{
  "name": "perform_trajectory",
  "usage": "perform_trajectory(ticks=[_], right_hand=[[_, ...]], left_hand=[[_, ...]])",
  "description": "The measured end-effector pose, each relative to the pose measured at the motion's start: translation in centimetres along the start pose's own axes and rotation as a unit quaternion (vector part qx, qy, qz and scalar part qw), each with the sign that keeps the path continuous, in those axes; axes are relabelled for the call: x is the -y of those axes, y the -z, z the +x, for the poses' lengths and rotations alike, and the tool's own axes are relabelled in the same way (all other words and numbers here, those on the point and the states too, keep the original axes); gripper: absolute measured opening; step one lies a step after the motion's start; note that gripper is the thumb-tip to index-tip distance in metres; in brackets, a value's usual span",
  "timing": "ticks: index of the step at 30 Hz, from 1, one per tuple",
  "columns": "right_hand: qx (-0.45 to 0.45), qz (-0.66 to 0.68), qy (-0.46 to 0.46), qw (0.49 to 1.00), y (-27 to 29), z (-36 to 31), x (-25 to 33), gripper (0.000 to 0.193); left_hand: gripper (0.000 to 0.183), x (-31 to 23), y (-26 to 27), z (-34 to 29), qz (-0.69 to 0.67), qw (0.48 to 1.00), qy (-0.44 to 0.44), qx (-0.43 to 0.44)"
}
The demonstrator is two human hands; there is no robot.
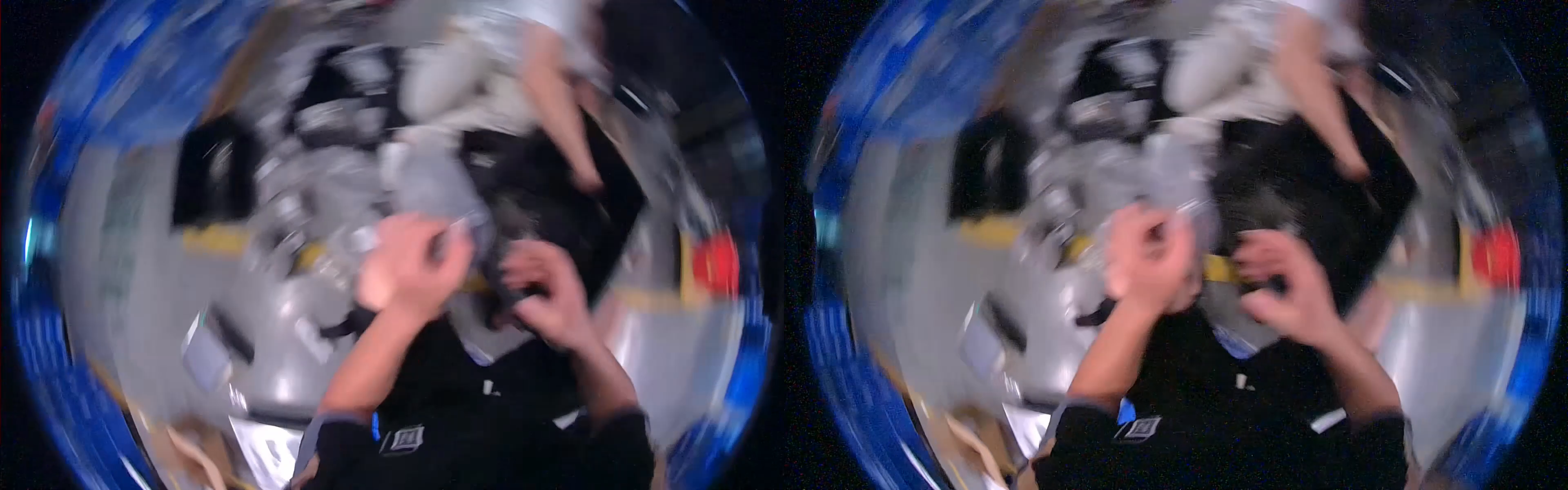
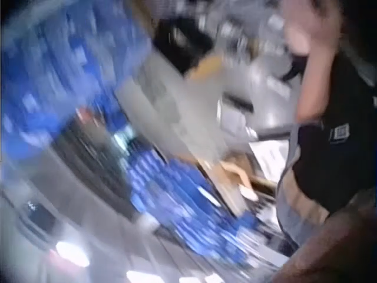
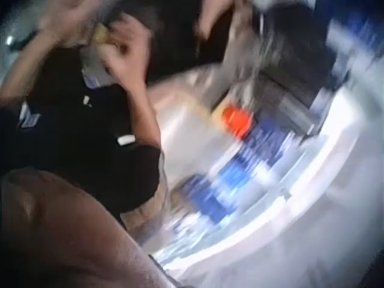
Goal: Sort and pack small metal components from a large bin into individual plastic bags.
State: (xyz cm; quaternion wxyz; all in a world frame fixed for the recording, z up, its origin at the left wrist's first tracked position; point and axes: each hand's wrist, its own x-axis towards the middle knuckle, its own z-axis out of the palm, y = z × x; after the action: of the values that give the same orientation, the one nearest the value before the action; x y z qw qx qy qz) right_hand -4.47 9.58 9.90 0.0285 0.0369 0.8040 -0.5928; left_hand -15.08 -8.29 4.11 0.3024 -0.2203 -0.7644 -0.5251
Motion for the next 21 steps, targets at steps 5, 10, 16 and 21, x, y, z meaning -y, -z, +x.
perform_trajectory(ticks=[5,10,16,21], right_hand=[[0.012,-0.049,0.145,0.988,2.2,-4.0,-2.7,0.056],[-0.044,-0.014,0.229,0.972,5.5,-8.1,-6.2,0.027],[-0.001,0.012,0.258,0.966,11.0,-7.6,-8.2,0.012],[0.101,-0.183,0.202,0.957,11.7,-6.1,-13.8,0.014]], left_hand=[[0.016,-8.4,-0.9,-1.2,-0.018,0.967,-0.151,0.206],[0.015,-12.3,-3.9,-3.2,-0.106,0.945,-0.087,0.296],[0.016,-12.6,-8.1,-0.4,-0.29,0.881,0.094,0.362],[0.015,-8.3,-18.1,-0.2,-0.095,0.777,0.313,0.537]])
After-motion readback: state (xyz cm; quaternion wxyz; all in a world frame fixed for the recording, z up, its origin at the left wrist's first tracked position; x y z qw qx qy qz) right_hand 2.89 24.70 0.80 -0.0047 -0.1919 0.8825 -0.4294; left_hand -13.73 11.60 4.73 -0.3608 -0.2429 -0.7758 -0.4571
